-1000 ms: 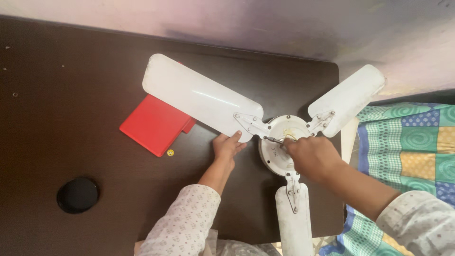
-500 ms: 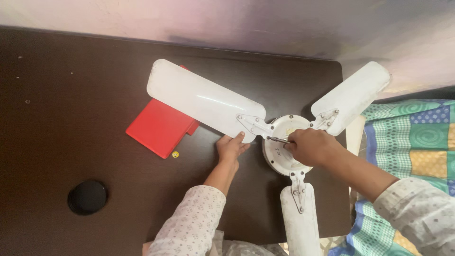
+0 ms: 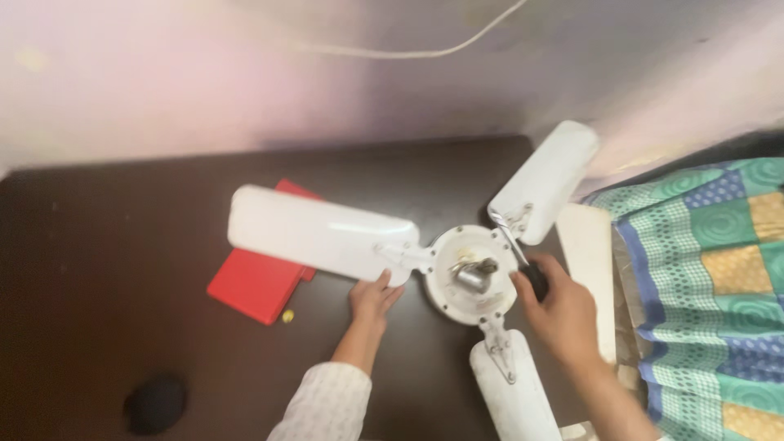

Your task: The person attaches a white ceiling fan blade to the fan motor hub using a screwdriver. They align the blade, insert screws, and tighten them to secure the blade to the hub.

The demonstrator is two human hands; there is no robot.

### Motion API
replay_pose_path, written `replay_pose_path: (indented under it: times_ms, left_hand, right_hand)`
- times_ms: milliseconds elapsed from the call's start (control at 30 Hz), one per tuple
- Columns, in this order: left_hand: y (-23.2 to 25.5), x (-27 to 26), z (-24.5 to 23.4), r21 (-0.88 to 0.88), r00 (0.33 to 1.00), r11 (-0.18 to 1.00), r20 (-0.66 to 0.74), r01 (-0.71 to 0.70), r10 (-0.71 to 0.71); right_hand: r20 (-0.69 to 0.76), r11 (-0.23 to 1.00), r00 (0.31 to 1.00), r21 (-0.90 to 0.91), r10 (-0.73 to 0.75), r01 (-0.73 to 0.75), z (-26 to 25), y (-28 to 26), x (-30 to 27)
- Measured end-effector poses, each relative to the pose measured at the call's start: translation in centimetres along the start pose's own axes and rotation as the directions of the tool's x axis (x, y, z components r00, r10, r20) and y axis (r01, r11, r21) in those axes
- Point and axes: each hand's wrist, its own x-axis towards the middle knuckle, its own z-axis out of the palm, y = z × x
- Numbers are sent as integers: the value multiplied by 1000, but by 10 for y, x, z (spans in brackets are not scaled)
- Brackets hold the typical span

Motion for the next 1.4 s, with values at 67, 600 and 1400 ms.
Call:
replay_pose_path:
  times_ms: [67, 600, 1400]
  left_hand:
    - [1, -7, 6, 7, 1000, 1000, 0, -1, 1]
    - [24, -77, 33, 124, 998, 992, -64, -13, 21]
    - [84, -83, -98, 83, 998, 995, 3, 55, -55]
  right_hand:
    - [30, 934, 947, 157, 321, -321, 17, 49, -5]
    - [353, 716, 802, 369, 482, -593, 117, 131, -18]
    - [360, 729, 850, 447, 385, -519, 151, 8, -83]
